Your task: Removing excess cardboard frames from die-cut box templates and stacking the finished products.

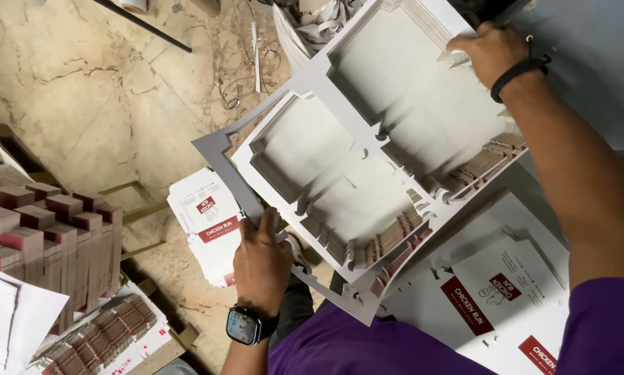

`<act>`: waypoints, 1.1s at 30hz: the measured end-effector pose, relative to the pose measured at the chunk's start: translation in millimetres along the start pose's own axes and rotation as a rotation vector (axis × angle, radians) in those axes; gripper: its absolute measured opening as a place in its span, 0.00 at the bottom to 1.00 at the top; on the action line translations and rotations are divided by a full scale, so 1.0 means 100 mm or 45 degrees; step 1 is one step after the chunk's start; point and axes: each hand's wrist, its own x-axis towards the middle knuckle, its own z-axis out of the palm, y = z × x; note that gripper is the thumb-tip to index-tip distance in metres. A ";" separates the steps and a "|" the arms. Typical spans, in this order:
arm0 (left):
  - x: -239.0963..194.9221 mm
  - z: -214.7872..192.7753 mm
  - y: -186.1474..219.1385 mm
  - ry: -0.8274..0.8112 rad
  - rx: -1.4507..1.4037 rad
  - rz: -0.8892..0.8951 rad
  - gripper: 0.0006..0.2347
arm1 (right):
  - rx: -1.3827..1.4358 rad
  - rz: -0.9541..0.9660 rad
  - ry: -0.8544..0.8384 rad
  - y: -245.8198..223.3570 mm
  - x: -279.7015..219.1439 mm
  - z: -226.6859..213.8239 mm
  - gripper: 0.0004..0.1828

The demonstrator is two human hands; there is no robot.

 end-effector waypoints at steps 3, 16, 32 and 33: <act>-0.01 0.01 -0.01 0.004 -0.021 -0.002 0.24 | -0.054 -0.059 0.106 0.00 -0.01 0.10 0.37; 0.15 0.55 -0.29 -0.100 -0.244 -0.123 0.25 | -0.057 -0.074 0.198 0.03 -0.05 0.09 0.38; 0.33 1.12 -0.54 -0.080 -0.461 -0.138 0.25 | -0.169 -0.117 0.311 0.14 -0.08 0.20 0.38; 0.35 1.14 -0.54 -0.080 -0.461 -0.140 0.25 | -0.168 -0.119 0.310 0.11 -0.09 0.15 0.38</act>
